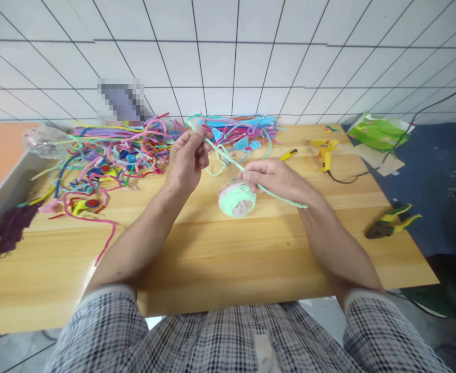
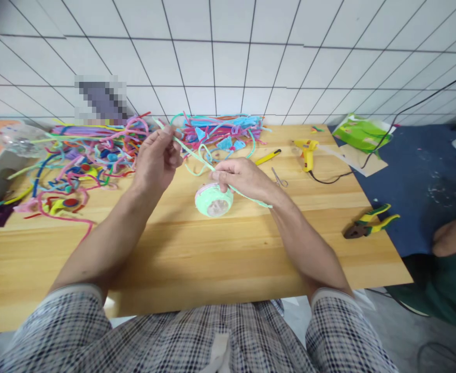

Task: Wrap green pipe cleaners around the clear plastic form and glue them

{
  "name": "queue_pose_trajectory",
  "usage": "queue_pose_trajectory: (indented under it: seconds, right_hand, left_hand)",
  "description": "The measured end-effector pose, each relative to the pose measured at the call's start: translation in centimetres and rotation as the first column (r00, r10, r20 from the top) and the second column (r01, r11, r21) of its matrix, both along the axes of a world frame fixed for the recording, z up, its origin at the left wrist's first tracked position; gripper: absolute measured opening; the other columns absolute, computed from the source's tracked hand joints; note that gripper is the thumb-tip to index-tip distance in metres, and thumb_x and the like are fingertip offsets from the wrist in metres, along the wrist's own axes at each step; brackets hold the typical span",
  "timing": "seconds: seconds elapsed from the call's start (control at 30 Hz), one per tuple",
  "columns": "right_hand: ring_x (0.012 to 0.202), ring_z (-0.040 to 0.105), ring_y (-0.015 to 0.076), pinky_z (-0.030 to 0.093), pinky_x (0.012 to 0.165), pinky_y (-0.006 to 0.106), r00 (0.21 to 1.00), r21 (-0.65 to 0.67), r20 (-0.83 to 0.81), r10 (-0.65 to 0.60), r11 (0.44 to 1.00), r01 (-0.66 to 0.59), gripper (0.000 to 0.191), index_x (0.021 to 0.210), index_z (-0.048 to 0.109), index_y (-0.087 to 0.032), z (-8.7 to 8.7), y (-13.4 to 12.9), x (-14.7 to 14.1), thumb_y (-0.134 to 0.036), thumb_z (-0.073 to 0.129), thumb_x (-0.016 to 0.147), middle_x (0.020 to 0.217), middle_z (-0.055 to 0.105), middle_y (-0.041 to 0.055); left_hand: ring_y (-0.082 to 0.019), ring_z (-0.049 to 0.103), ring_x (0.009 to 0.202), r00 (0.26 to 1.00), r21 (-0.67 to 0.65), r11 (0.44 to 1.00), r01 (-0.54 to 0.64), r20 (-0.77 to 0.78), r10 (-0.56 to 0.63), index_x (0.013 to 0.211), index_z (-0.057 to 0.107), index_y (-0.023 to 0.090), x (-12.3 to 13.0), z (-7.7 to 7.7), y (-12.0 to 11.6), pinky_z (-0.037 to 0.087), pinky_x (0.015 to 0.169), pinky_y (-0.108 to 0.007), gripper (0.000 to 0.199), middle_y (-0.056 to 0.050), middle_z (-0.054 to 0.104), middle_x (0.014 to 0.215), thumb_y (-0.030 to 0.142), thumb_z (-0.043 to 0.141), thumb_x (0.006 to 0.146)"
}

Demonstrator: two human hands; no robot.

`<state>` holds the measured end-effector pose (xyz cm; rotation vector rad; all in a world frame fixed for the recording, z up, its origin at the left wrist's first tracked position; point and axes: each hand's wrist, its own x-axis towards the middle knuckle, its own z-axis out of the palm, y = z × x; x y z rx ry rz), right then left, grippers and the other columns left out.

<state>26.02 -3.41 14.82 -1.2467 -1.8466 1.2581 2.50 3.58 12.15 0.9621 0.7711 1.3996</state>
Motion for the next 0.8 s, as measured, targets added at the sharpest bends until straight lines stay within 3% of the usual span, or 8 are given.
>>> queue_pose_trajectory:
  seconds: [0.17, 0.27, 0.43, 0.53, 0.6, 0.7, 0.77, 0.8]
  right_hand:
    - [0.071, 0.054, 0.0148, 0.037, 0.073, 0.033, 0.997, 0.064, 0.073, -0.016, 0.998, 0.011, 0.04, 0.071, 0.07, -0.023, 0.4, -0.6, -0.5, -0.049, 0.071, 0.1, 0.073, 0.07, -0.001]
    - [0.071, 0.057, 0.015, 0.038, 0.071, 0.033, 0.996, 0.09, 0.086, -0.037, 0.996, 0.029, 0.034, 0.078, 0.075, -0.023, 0.4, -0.5, -0.3, -0.049, 0.072, 0.1, 0.072, 0.07, -0.0023]
    - [0.07, 0.063, 0.0159, 0.045, 0.072, 0.032, 0.988, 0.16, 0.103, -0.114, 0.982, 0.096, 0.029, 0.083, 0.078, -0.023, -0.3, 1.3, 2.0, -0.046, 0.072, 0.099, 0.072, 0.072, -0.0017]
    - [0.077, 0.068, 0.0191, 0.05, 0.08, 0.036, 0.948, 0.249, 0.23, -0.219, 0.955, 0.16, 0.027, 0.081, 0.077, -0.024, -0.6, 2.5, 3.9, -0.038, 0.07, 0.104, 0.077, 0.074, 0.0001]
    - [0.091, 0.072, 0.0255, 0.053, 0.093, 0.044, 0.86, 0.387, 0.338, -0.382, 0.89, 0.243, 0.019, 0.085, 0.078, -0.026, -0.3, 2.6, 4.9, -0.03, 0.074, 0.102, 0.087, 0.079, 0.0035]
    - [0.119, 0.073, 0.0366, 0.05, 0.116, 0.057, 0.729, 0.64, 0.295, -0.618, 0.694, 0.329, 0.011, 0.099, 0.082, -0.029, 1.4, 0.9, 4.8, -0.02, 0.087, 0.095, 0.112, 0.084, 0.0087]
    - [0.124, 0.073, 0.0356, 0.052, 0.118, 0.057, 0.771, 0.73, 0.15, -0.619, 0.596, 0.336, 0.009, 0.111, 0.082, -0.034, 2.9, -1.1, 3.7, -0.029, 0.084, 0.103, 0.123, 0.084, 0.008]
    - [0.114, 0.075, 0.0326, 0.058, 0.11, 0.054, 0.809, 0.737, 0.058, -0.584, 0.572, 0.36, 0.005, 0.111, 0.083, -0.035, 3.4, -2.2, 2.8, -0.034, 0.079, 0.109, 0.118, 0.084, 0.0069]
  left_hand:
    - [-0.006, 0.039, 0.045, 0.996, -0.041, 0.996, -0.084, 0.012, 0.085, 0.077, 0.073, 0.024, 0.3, -1.4, 0.7, 0.026, 0.044, -0.026, 0.035, 0.005, 0.065, 0.064, 0.043, 0.095, 0.098]
    - [-0.007, 0.04, 0.045, 0.997, -0.044, 0.996, -0.077, -0.005, 0.077, 0.081, 0.074, 0.027, 0.0, -2.0, 1.3, 0.026, 0.045, -0.03, 0.035, 0.005, 0.064, 0.066, 0.049, 0.095, 0.097]
    - [-0.008, 0.043, 0.046, 0.999, -0.046, 0.998, -0.045, -0.014, 0.044, 0.083, 0.076, 0.029, -1.1, -1.8, 2.2, 0.031, 0.047, -0.032, 0.028, 0.005, 0.063, 0.067, 0.046, 0.088, 0.102]
    - [-0.007, 0.046, 0.046, 1.0, -0.087, 0.996, 0.01, -0.002, -0.01, 0.083, 0.076, 0.028, -0.9, -1.6, 2.0, 0.031, 0.045, -0.031, 0.025, 0.004, 0.068, 0.072, 0.04, 0.088, 0.101]
    - [-0.006, 0.048, 0.046, 1.0, -0.101, 0.994, 0.03, -0.002, -0.031, 0.084, 0.076, 0.026, -0.4, -1.3, 1.5, 0.029, 0.043, -0.03, 0.023, 0.003, 0.073, 0.076, 0.035, 0.087, 0.103]
    - [-0.006, 0.049, 0.047, 0.999, -0.095, 0.995, 0.041, 0.007, -0.04, 0.09, 0.08, 0.026, 0.3, -0.4, 0.3, 0.031, 0.041, -0.027, 0.022, 0.002, 0.08, 0.084, 0.025, 0.076, 0.111]
    - [-0.006, 0.049, 0.046, 0.999, -0.078, 0.996, 0.05, -0.001, -0.05, 0.091, 0.081, 0.025, 0.7, 0.4, -0.8, 0.034, 0.041, -0.026, 0.026, 0.002, 0.084, 0.087, 0.021, 0.07, 0.114]
    - [-0.006, 0.051, 0.047, 0.998, -0.052, 0.997, 0.062, -0.016, -0.063, 0.093, 0.083, 0.025, 0.9, 0.8, -1.5, 0.036, 0.042, -0.025, 0.025, 0.001, 0.085, 0.088, 0.021, 0.071, 0.114]
